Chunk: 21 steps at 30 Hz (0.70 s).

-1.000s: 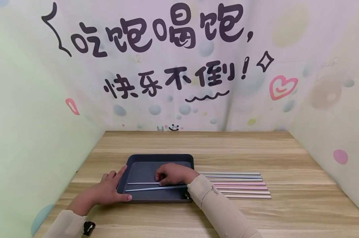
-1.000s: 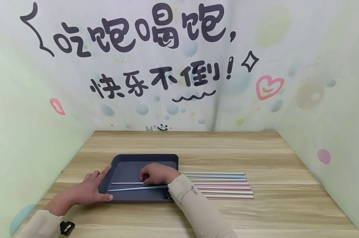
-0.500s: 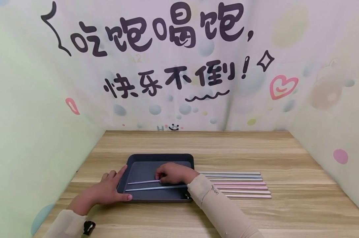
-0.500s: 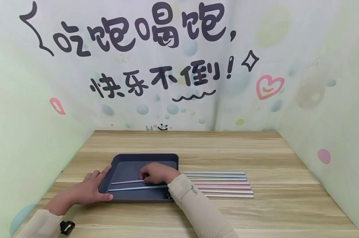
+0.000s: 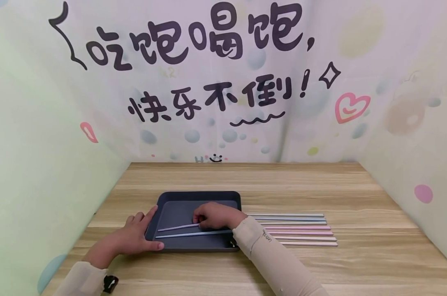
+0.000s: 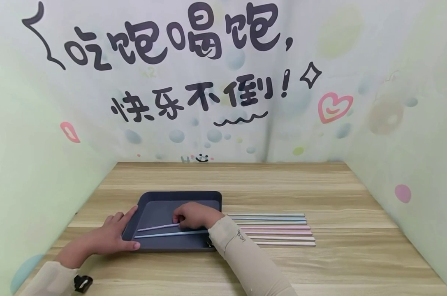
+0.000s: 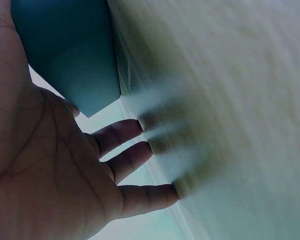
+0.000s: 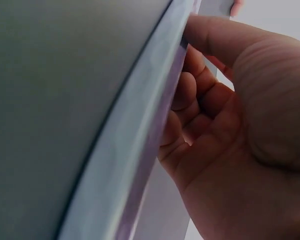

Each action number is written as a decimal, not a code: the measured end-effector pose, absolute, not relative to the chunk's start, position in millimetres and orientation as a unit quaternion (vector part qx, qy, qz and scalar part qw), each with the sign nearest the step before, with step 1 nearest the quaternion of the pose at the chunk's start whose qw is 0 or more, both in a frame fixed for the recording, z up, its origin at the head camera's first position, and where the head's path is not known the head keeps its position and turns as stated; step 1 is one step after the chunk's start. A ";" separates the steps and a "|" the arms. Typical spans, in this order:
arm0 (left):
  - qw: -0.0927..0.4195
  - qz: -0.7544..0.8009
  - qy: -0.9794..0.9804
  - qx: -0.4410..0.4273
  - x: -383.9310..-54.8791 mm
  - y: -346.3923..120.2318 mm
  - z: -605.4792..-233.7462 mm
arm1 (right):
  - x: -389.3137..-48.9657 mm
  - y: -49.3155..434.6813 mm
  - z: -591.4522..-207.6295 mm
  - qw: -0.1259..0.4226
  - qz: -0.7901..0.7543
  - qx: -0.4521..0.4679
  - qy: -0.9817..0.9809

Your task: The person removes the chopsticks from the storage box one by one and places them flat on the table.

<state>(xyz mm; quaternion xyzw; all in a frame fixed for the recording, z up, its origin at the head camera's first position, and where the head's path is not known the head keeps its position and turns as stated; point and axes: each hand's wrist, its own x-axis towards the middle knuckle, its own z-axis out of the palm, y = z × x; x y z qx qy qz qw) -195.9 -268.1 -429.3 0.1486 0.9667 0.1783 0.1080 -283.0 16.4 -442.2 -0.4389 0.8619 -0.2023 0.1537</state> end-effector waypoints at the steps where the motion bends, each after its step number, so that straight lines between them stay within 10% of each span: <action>1: 0.108 0.179 0.967 0.149 -195.8 -268.2 -429.1 | -283.4 16.4 -442.6 0.152 -0.202 -0.439 0.862; 21: 0.105 0.181 0.966 0.154 -192.7 -266.5 -423.2 | -285.1 23.1 -425.5 0.139 -0.239 -0.418 0.865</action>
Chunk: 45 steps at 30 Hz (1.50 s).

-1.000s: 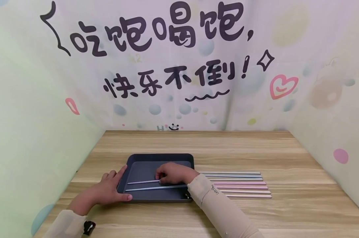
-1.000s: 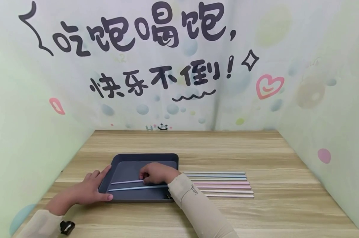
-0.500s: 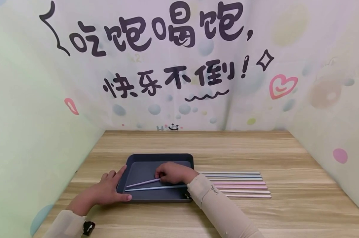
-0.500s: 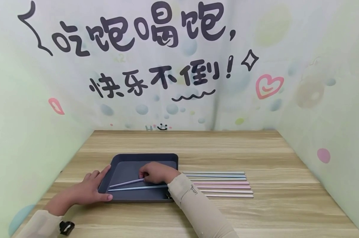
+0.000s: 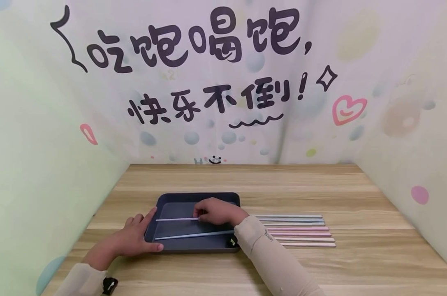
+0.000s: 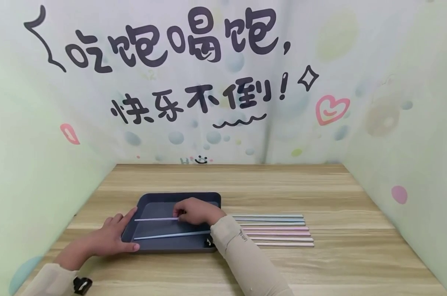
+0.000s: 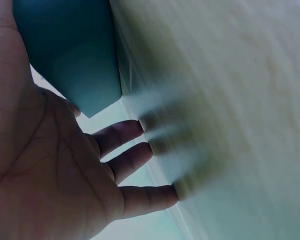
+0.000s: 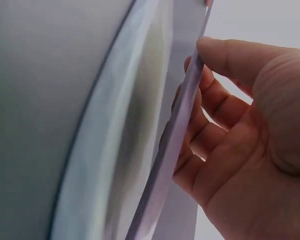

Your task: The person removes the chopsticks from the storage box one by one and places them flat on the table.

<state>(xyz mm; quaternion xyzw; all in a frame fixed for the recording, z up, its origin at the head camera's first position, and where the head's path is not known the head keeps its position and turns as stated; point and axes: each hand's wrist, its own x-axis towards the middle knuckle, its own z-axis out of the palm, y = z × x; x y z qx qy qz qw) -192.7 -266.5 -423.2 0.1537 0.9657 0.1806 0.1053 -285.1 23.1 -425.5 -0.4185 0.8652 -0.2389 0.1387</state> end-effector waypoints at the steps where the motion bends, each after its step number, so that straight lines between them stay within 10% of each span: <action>1: 0.106 0.179 0.966 0.153 -192.9 -266.3 -423.8 | -284.7 23.9 -424.7 0.138 -0.239 -0.419 0.865; 24: 0.122 0.172 0.968 0.137 -196.4 -269.5 -429.1 | -262.6 40.6 -366.5 0.069 -0.220 -0.464 0.855; 45: 0.108 0.175 0.967 0.153 -194.7 -269.9 -428.8 | -272.7 123.1 -368.9 0.119 -0.233 -0.398 0.879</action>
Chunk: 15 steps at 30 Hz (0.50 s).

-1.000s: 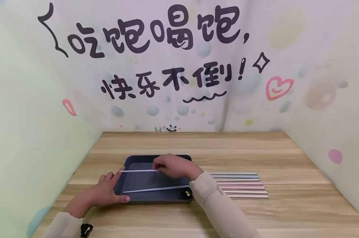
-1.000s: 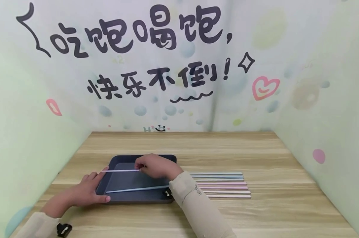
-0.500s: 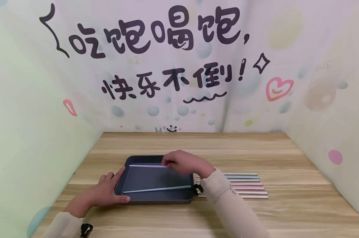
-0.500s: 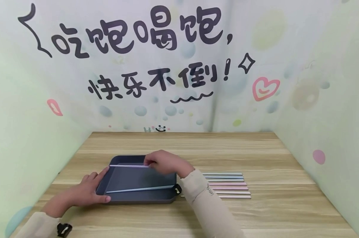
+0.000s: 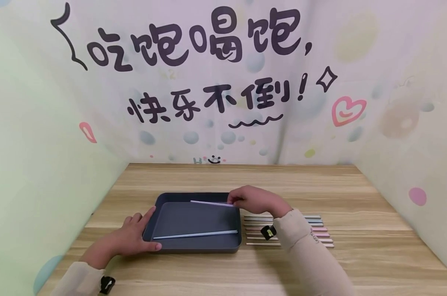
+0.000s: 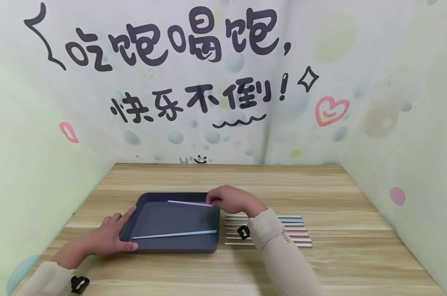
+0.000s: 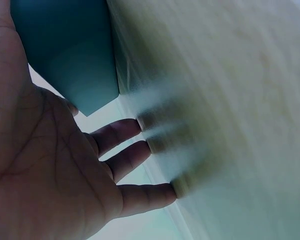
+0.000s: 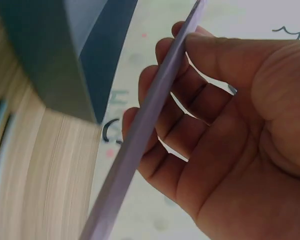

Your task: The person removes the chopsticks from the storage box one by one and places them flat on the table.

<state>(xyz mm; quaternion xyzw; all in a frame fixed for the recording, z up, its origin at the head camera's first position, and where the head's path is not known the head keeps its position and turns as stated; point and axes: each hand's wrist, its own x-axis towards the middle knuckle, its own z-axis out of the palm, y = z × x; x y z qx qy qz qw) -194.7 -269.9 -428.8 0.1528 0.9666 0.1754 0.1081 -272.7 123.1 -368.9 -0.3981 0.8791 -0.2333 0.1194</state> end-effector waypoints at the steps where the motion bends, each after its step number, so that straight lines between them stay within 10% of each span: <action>1: 0.108 0.175 0.967 0.153 -194.8 -269.9 -429.0 | -273.4 128.1 -369.0 0.124 -0.234 -0.398 0.878; 15: 0.106 0.178 0.965 0.158 -195.2 -269.8 -429.1 | -281.8 195.3 -366.0 0.200 -0.226 -0.335 0.893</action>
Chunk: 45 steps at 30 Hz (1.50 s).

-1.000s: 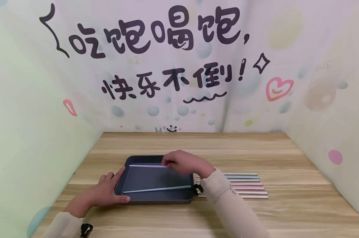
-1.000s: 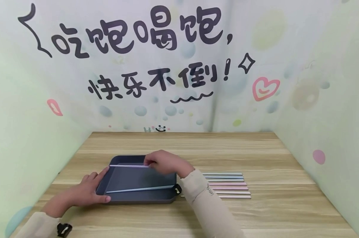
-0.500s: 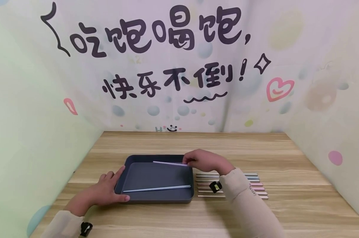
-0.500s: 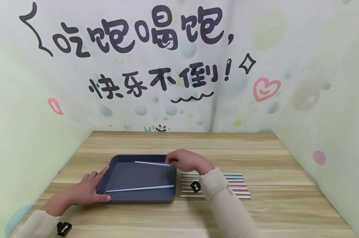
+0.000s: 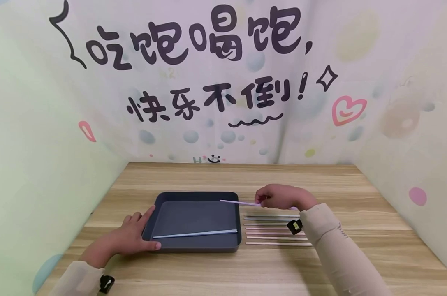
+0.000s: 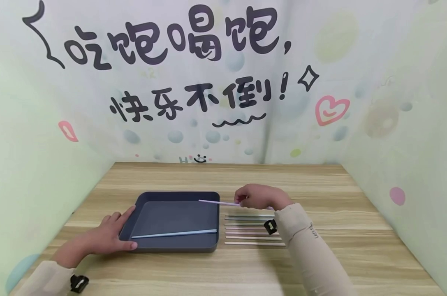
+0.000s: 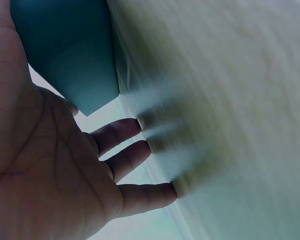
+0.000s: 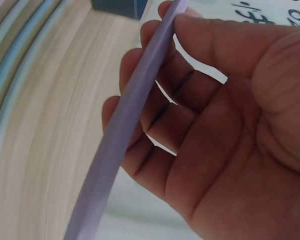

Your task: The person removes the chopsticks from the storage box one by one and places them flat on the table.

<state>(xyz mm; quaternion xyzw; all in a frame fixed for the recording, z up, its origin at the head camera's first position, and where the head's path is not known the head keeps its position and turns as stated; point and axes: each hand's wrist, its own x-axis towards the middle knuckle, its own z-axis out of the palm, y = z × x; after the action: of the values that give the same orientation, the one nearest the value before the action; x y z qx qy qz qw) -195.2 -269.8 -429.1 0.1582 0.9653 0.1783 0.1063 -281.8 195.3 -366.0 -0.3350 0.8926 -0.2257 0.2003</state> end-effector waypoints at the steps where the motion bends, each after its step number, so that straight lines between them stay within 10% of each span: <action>1: 0.106 0.178 0.965 0.158 -195.2 -269.9 -429.2 | -282.5 198.4 -365.9 0.206 -0.224 -0.326 0.895; 30: 0.117 0.175 0.965 0.154 -195.8 -270.9 -430.4 | -299.3 254.0 -382.5 0.291 -0.179 -0.280 0.897; 45: 0.115 0.174 0.966 0.152 -196.1 -269.6 -428.9 | -311.0 256.5 -395.4 0.251 -0.153 -0.319 0.901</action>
<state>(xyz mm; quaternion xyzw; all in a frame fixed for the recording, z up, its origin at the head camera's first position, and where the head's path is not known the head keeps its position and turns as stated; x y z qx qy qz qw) -196.1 -269.6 -428.9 0.1524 0.9659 0.1745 0.1155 -311.0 256.5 -395.4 -0.3186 0.9011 -0.1531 0.2512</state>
